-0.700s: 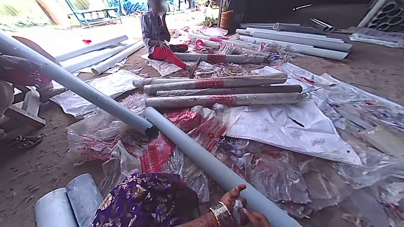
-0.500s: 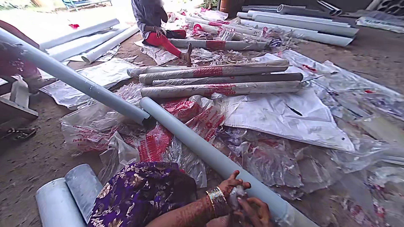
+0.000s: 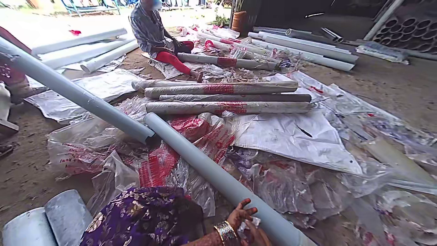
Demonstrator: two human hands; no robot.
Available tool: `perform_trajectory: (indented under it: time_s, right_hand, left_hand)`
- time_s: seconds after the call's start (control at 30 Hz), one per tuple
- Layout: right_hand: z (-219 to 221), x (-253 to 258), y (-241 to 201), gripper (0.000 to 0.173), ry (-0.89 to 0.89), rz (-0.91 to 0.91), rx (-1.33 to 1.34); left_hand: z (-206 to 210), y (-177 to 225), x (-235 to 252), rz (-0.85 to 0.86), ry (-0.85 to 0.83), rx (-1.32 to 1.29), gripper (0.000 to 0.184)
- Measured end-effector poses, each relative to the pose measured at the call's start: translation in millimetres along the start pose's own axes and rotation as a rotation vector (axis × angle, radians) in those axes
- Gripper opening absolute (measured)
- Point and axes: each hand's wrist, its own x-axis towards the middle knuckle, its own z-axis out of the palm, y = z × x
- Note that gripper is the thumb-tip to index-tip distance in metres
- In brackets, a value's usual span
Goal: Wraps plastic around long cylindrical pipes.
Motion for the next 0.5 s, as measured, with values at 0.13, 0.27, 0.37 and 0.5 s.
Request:
perform_trajectory:
  time_s: [0.13,0.27,0.37,0.5]
  right_hand:
    - [-6,1,-5,0.044,-0.115,0.111,0.017]
    - [-6,3,-7,0.032,-0.064,0.167,-0.051]
    - [-3,2,1,0.02,0.107,0.204,-0.038]
    - [-3,1,8,0.017,0.198,0.357,0.137]
  left_hand:
    - [17,5,-2,-0.06,0.168,-0.137,0.046]
    - [41,15,-1,-0.059,0.382,-0.198,0.044]
    - [42,14,-1,-0.047,0.447,-0.115,0.045]
    - [40,10,-4,-0.011,0.383,-0.055,0.029]
